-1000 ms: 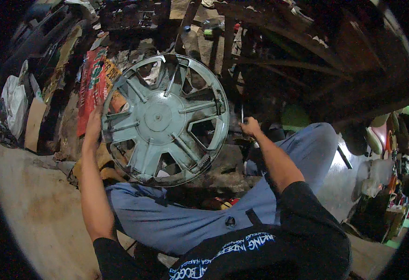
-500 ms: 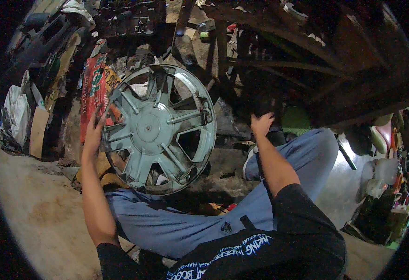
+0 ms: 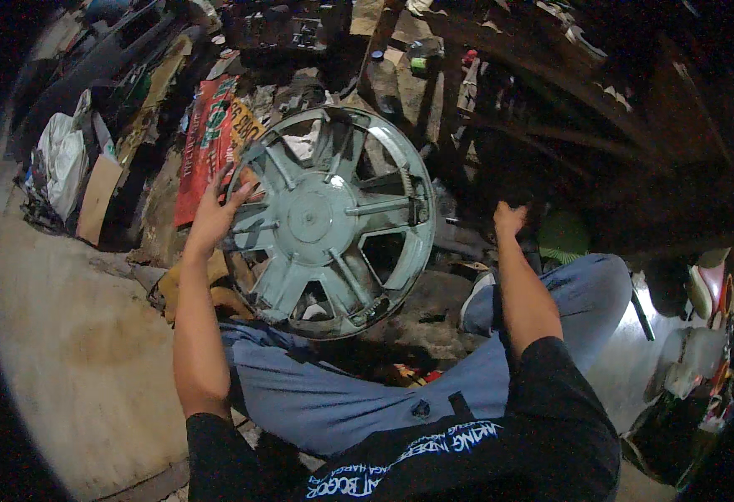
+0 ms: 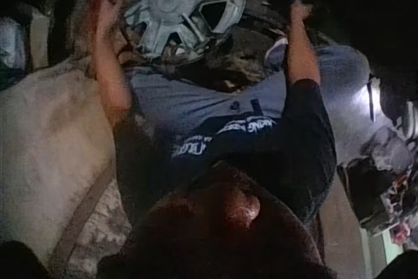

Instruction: The person paints a metal wheel rim using a paintbrush and a small metal rod. They apply paint to the spokes and edges, then use the rod to scrape or smooth the surface. The person also pours a green liquid from a bottle onto the rim and wipes it with a cloth.

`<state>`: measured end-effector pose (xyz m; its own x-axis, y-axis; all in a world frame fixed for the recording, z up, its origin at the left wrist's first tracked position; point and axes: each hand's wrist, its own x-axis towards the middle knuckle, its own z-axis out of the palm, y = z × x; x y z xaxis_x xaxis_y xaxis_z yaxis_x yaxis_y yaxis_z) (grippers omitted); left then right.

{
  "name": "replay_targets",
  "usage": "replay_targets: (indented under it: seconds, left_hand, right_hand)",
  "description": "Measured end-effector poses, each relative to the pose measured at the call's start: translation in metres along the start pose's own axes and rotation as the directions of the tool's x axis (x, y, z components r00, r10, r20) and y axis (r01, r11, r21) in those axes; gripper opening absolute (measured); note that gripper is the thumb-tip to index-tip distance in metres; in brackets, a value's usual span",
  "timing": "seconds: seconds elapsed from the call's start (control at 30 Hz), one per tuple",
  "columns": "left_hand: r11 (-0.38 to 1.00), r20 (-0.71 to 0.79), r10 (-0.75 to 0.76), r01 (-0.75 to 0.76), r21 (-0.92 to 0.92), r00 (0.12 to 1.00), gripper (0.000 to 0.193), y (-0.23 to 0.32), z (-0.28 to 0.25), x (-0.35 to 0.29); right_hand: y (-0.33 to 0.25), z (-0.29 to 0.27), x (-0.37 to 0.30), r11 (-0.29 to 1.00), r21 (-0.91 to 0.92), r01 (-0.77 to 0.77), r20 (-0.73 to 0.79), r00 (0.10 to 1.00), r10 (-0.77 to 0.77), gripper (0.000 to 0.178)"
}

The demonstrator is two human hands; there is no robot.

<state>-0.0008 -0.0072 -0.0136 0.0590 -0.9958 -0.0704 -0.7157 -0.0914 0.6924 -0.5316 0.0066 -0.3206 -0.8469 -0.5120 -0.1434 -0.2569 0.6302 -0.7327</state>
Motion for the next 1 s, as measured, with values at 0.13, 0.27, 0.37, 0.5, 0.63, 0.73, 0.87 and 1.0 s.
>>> replay_targets:
  seconds: [0.13,0.27,0.37,0.5,0.63,0.73,0.87,1.0]
  left_hand:
    - [0.992,0.025,-0.08,0.082,-0.092,0.996,0.069,-0.003,-0.002,0.001]
    - [0.967,0.065,-0.229,0.235,-0.097,0.971,0.065,-0.009,-0.007,0.001]
    - [0.847,0.249,-0.344,0.413,-0.335,0.905,0.062,-0.02,-0.013,0.005]
    - [0.814,0.251,-0.315,0.396,-0.424,0.915,0.06,-0.032,-0.013,0.007]
    - [0.731,0.156,-0.33,0.357,-0.582,0.931,0.053,-0.031,-0.01,-0.003]
    - [0.62,0.132,-0.337,0.325,-0.713,0.932,0.045,-0.031,-0.004,-0.008]
    - [0.436,0.11,-0.316,0.248,-0.865,0.942,0.044,-0.045,0.012,-0.006]
    - [0.365,0.026,-0.282,0.133,-0.921,0.959,0.038,-0.057,0.031,0.007]
  right_hand:
    - [-0.056,-0.035,-0.018,0.969,0.103,0.225,-0.218,0.956,-0.199,0.062]
    - [-0.131,-0.097,-0.017,0.729,0.118,0.675,-0.289,0.726,-0.625,0.047]
    - [-0.186,-0.151,-0.014,0.332,-0.473,0.816,-0.386,0.147,-0.911,0.049]
    - [-0.258,-0.215,-0.025,0.197,-0.052,0.979,-0.487,0.147,-0.861,0.044]
    - [-0.321,-0.261,-0.057,0.424,0.381,0.822,-0.161,0.511,-0.844,0.054]
    - [-0.346,-0.261,-0.096,0.188,0.49,0.851,0.077,0.173,-0.982,0.06]
    - [-0.358,-0.248,-0.15,0.382,0.619,0.686,0.466,0.07,-0.882,0.06]
    - [-0.367,-0.22,-0.188,0.263,0.506,0.822,0.675,-0.188,-0.714,0.06]
